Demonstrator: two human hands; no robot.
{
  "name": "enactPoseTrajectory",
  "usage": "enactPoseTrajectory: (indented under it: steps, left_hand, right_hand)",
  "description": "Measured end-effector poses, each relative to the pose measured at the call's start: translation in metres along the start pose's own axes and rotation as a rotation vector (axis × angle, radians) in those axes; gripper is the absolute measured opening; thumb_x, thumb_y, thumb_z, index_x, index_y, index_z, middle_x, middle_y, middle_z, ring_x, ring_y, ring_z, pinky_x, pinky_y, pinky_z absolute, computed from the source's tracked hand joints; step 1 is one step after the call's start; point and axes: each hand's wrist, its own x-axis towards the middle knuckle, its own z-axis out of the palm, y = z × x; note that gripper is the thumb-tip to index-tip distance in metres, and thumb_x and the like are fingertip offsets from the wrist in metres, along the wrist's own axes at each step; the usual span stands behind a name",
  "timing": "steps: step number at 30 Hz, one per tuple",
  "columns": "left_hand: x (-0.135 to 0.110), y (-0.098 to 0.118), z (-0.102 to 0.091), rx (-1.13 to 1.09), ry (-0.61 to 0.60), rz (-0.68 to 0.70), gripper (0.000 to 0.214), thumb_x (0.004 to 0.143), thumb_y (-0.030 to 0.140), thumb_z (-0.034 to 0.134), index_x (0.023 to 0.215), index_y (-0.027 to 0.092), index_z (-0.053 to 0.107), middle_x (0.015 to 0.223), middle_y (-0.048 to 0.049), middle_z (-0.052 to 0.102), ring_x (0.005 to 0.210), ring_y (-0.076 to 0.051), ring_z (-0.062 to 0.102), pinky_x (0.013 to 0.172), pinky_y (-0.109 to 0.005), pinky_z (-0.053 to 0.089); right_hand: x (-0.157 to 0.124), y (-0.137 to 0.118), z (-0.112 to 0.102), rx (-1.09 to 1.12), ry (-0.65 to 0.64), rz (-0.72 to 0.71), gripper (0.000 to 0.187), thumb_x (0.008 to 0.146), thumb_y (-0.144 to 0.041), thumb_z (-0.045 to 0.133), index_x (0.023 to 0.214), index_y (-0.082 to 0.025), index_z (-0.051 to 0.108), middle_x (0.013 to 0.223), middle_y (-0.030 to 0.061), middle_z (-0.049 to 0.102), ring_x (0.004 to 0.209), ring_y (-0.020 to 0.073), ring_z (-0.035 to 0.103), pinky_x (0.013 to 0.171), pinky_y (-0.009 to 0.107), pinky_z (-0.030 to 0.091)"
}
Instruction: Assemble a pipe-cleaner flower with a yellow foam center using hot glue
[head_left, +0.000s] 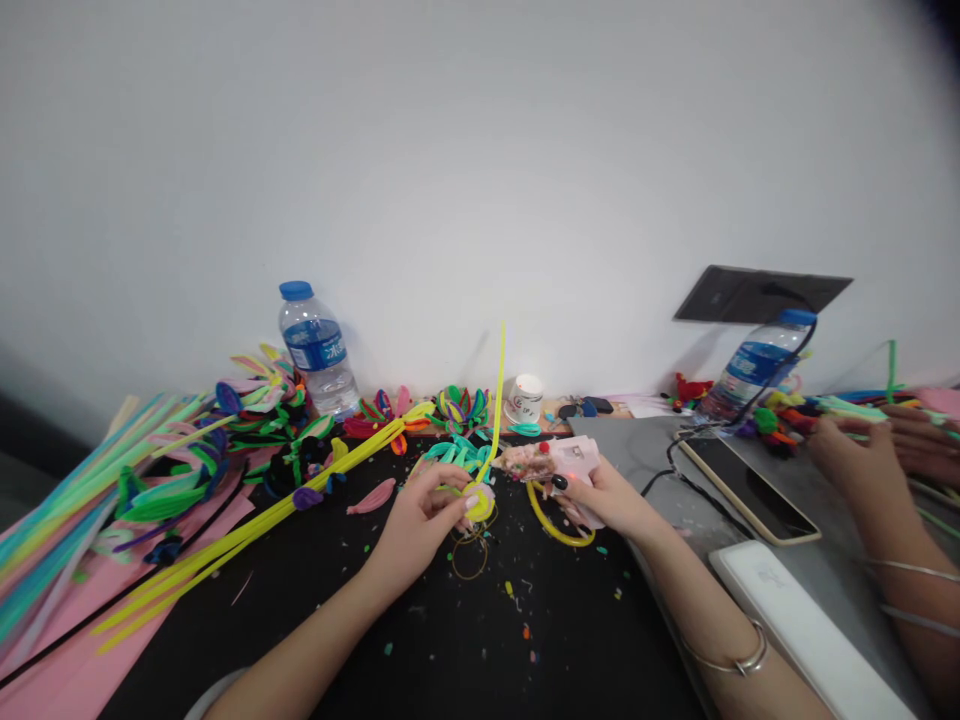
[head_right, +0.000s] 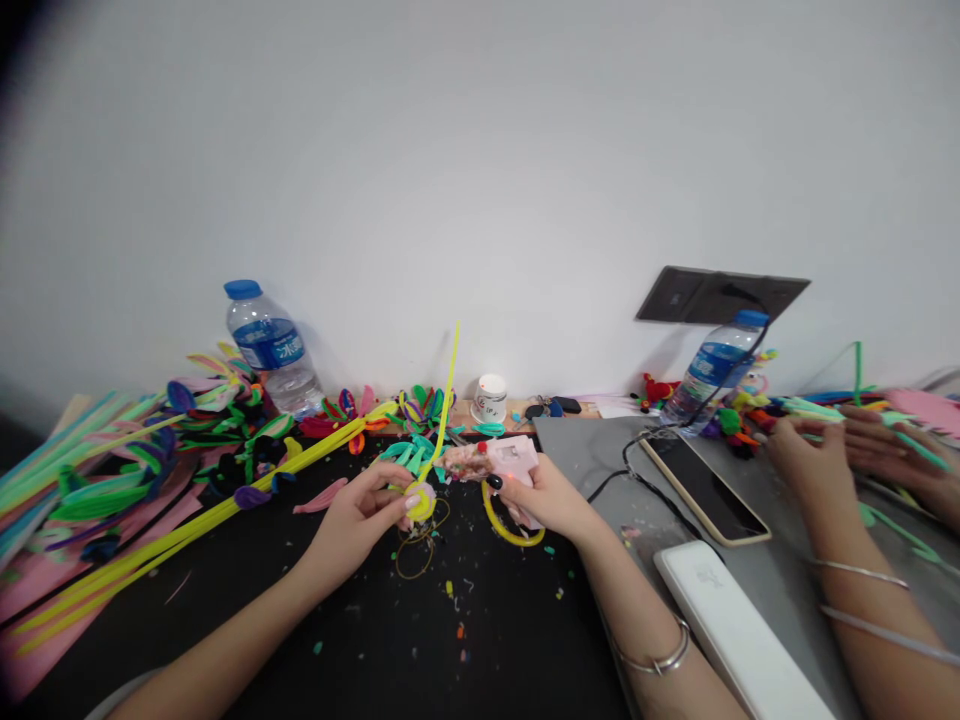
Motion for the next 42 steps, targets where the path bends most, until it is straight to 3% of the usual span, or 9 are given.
enactPoseTrajectory:
  steps: [6,15,29,35,42]
  left_hand:
    - [0.0,0.0,0.0,-0.008,0.009,0.011,0.02,0.071,0.026,0.068,0.086,0.017,0.058,0.087,0.0007,0.057,0.052,-0.008,0.061,0.052,-0.024,0.053]
    - [0.0,-0.001,0.0,0.003,0.018,0.028,0.019,0.072,0.027,0.069,0.085,0.018,0.059,0.088,0.0006,0.057,0.054,-0.008,0.06,0.055,-0.026,0.054]
    - [0.0,-0.002,-0.001,0.01,0.001,0.017,0.017,0.071,0.026,0.068,0.084,0.018,0.059,0.086,0.0003,0.057,0.055,-0.009,0.059,0.055,-0.026,0.054]
    - [0.0,-0.001,-0.001,0.031,0.002,0.024,0.018,0.071,0.028,0.067,0.084,0.018,0.059,0.088,0.0003,0.057,0.055,-0.009,0.06,0.056,-0.027,0.055]
    - [0.001,0.002,0.0,0.008,0.035,0.022,0.019,0.071,0.03,0.069,0.084,0.018,0.059,0.083,0.0011,0.059,0.055,-0.01,0.061,0.055,-0.027,0.053]
  right_hand:
    - [0.001,0.002,-0.001,0.079,0.095,-0.049,0.048,0.071,-0.062,0.065,0.08,-0.018,0.048,0.049,-0.0065,0.047,0.036,0.007,0.04,0.036,0.02,0.034]
    - [0.0,0.01,-0.003,-0.016,-0.068,0.033,0.041,0.077,-0.055,0.063,0.081,-0.015,0.052,0.049,-0.0056,0.048,0.037,0.0062,0.038,0.036,0.017,0.029]
    - [0.0,0.006,0.0,-0.014,-0.107,0.045,0.035,0.08,-0.045,0.062,0.093,-0.013,0.056,0.045,-0.0074,0.045,0.036,0.006,0.035,0.034,0.016,0.026]
    - [-0.003,0.002,-0.003,-0.009,-0.081,0.097,0.041,0.075,-0.053,0.065,0.086,-0.015,0.055,0.05,-0.0058,0.047,0.039,0.0066,0.038,0.036,0.017,0.03]
    - [-0.006,-0.002,-0.005,0.001,-0.105,0.089,0.049,0.074,-0.058,0.065,0.091,-0.013,0.056,0.049,-0.0053,0.049,0.038,0.0056,0.036,0.036,0.017,0.026]
